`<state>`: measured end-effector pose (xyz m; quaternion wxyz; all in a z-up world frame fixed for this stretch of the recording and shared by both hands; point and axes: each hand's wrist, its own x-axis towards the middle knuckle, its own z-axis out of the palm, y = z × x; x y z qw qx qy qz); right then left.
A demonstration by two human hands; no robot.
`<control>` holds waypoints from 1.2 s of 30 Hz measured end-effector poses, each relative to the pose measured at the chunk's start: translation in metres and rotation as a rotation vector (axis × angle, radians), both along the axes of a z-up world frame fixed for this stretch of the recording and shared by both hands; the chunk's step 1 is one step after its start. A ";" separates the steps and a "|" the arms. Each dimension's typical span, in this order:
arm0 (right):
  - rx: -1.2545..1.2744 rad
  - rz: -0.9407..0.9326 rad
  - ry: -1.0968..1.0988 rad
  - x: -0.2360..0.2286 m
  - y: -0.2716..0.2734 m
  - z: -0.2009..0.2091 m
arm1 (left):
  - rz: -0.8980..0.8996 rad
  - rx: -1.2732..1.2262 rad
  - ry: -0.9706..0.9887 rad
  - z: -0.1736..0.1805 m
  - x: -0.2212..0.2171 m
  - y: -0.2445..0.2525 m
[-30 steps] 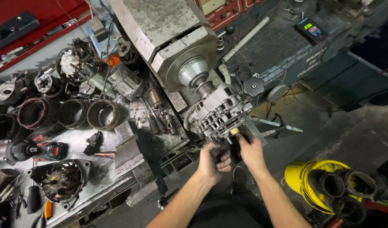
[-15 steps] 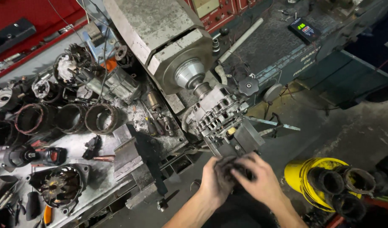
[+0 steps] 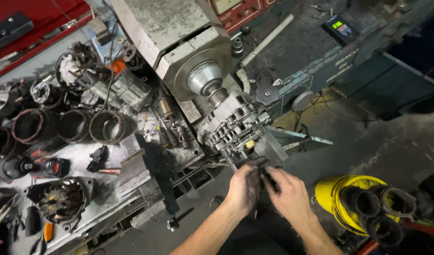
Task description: The person assembles a mechanical component on a lathe, using a wrench to tighten bolts and securing parts with their hands. They handle various metal pieces and tools throughout the process.
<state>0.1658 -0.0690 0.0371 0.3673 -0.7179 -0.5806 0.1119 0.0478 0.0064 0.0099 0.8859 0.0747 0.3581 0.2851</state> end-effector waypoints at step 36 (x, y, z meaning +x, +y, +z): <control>-0.299 -0.161 0.421 0.016 0.034 -0.021 | -0.103 0.301 0.369 0.026 -0.057 -0.004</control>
